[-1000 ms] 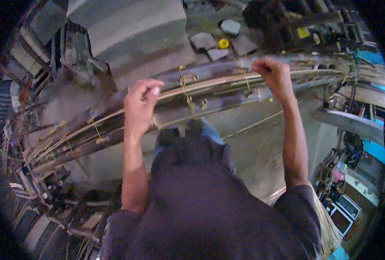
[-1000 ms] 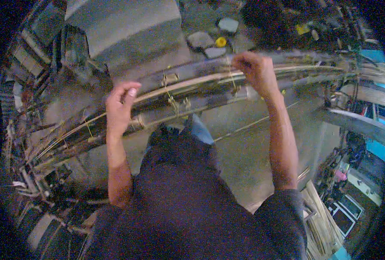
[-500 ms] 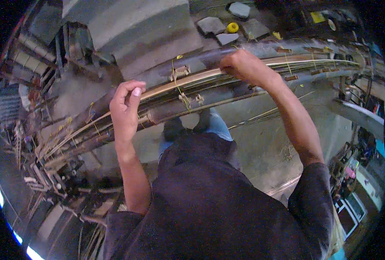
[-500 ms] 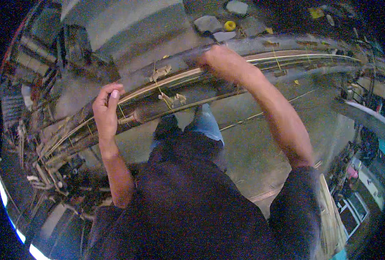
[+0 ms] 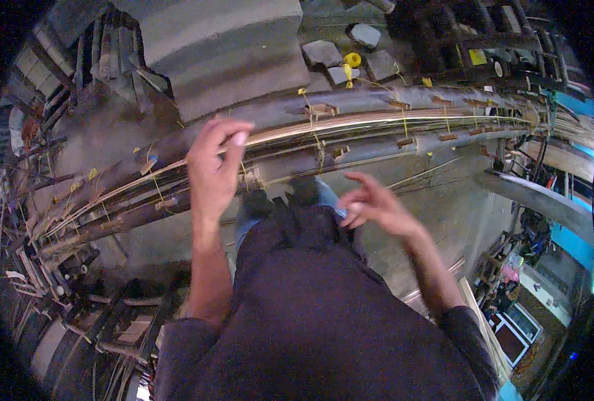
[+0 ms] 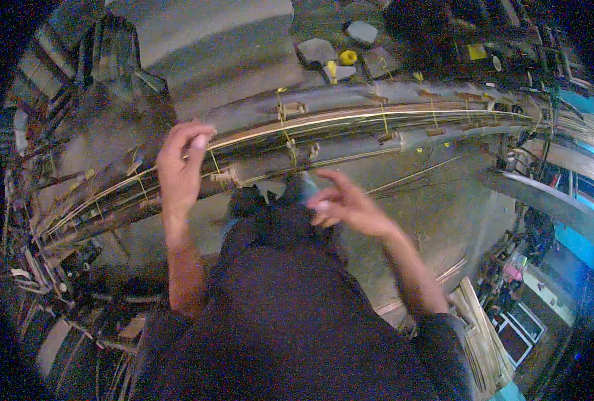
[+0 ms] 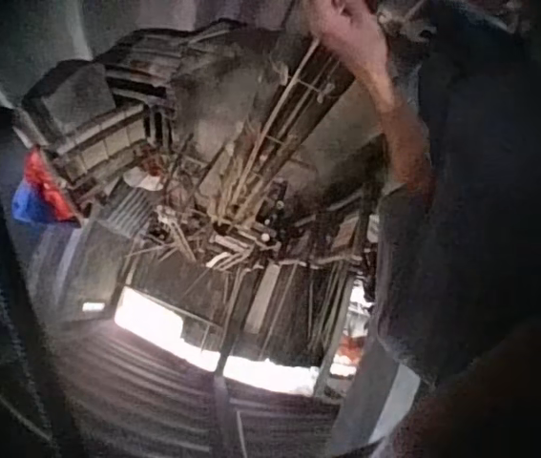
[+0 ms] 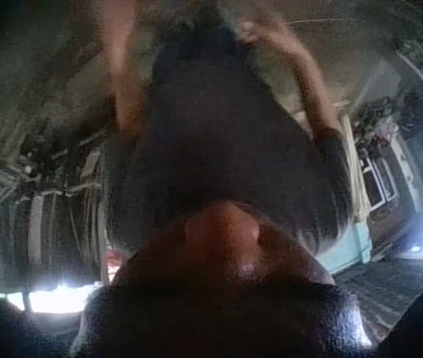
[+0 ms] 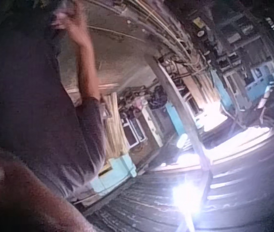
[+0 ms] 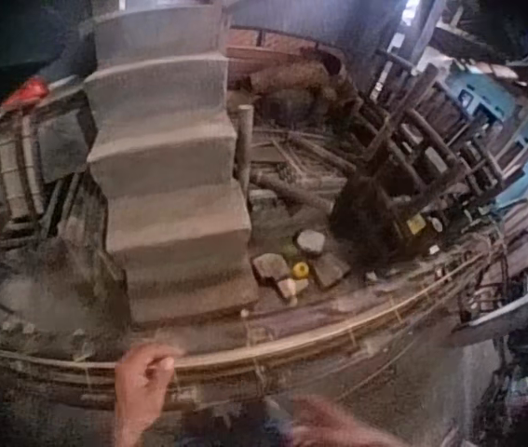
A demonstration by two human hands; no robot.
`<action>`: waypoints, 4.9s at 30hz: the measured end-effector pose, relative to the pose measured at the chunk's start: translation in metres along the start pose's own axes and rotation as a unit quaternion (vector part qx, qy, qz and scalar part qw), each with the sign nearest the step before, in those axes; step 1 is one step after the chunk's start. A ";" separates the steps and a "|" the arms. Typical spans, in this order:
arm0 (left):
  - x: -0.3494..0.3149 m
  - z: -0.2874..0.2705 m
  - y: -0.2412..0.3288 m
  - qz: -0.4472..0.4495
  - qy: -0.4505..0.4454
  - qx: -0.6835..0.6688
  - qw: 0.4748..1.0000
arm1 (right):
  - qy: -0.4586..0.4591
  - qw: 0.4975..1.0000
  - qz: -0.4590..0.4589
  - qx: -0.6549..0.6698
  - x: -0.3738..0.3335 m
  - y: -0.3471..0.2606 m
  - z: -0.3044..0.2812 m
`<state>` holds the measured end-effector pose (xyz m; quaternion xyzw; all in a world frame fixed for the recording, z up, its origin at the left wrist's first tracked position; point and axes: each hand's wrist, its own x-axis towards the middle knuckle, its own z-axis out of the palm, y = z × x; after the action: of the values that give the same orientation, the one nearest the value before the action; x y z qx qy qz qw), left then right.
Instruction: The person ties thin bamboo sticks together using yellow string in a workshop. They repeatedly wrap and knot the string around the sticks to secure them.
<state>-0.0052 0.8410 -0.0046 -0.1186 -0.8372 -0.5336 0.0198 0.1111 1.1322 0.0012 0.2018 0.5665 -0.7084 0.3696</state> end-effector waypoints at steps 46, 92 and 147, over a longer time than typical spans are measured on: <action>0.134 -0.031 -0.084 0.044 -0.122 0.185 0.974 | 0.057 0.957 -0.108 -0.263 0.105 0.073 0.135; 0.101 -0.127 -0.155 -0.015 -0.222 0.042 0.974 | 0.345 0.920 -0.187 0.014 0.133 0.031 0.171; -0.056 -0.159 -0.172 0.099 -0.058 0.274 0.955 | 0.172 0.723 -0.289 -0.603 0.275 -0.100 0.313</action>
<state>-0.0037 0.6192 -0.0978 -0.2217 -0.9351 -0.2710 0.0554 -0.0998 0.7614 -0.0403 -0.1187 0.9588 -0.2428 0.0872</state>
